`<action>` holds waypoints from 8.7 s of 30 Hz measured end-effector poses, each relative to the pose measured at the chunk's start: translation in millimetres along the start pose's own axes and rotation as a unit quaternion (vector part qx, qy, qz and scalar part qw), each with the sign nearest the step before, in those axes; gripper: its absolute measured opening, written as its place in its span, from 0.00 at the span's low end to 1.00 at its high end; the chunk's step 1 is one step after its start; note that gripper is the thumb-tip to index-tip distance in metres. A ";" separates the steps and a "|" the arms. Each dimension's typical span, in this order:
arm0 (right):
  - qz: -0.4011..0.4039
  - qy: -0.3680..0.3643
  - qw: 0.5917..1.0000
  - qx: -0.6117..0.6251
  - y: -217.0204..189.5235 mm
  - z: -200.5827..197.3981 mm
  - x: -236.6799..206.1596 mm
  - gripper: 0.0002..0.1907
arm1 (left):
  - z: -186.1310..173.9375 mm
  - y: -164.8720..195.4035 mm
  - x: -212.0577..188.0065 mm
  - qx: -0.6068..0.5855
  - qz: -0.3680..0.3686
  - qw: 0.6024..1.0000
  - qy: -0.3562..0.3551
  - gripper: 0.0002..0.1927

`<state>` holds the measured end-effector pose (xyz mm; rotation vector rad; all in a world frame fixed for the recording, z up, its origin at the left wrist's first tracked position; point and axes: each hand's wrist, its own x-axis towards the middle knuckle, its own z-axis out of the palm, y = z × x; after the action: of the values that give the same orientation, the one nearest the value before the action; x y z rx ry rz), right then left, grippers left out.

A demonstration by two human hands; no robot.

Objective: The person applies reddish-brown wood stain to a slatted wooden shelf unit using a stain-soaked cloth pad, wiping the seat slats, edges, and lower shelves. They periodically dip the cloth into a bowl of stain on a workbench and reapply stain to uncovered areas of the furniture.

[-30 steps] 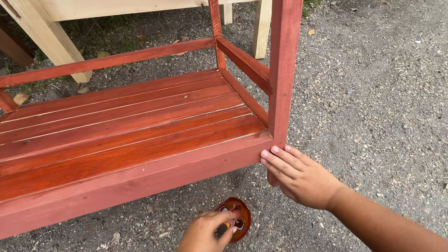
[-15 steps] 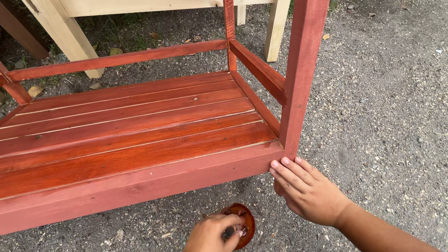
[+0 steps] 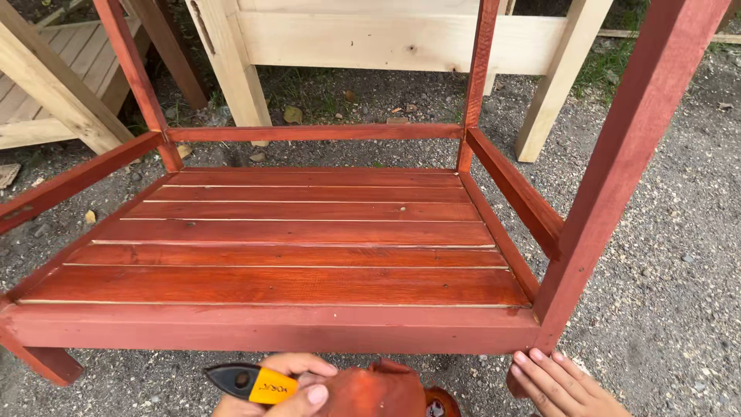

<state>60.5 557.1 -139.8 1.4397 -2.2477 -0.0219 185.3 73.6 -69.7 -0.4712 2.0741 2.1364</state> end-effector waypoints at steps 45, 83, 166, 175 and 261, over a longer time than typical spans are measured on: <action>0.216 0.039 0.969 -0.115 -76.7 5.2 40.8 0.31 | 7.7 172.6 52.3 0.139 -0.019 0.983 0.118 0.10; 0.114 0.046 0.992 -0.022 -122.2 26.2 122.1 0.24 | -295.7 170.5 -54.5 0.368 0.113 0.853 0.354 0.08; 0.136 -0.239 0.945 0.180 -69.7 -98.1 31.3 0.46 | 176.4 186.6 52.8 -0.036 0.087 0.991 0.095 0.12; 0.136 -0.225 0.941 0.214 -75.4 -114.9 45.1 0.52 | 224.7 206.7 52.3 0.274 0.200 0.933 0.120 0.15; 0.182 -0.223 0.940 0.184 -80.7 -133.9 64.3 0.52 | 163.0 -19.5 -12.5 0.498 0.097 0.823 -0.255 0.17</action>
<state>160.0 496.4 -17.3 1.2565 -2.9963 0.2231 181.2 237.6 -83.0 0.4119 2.5128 0.7838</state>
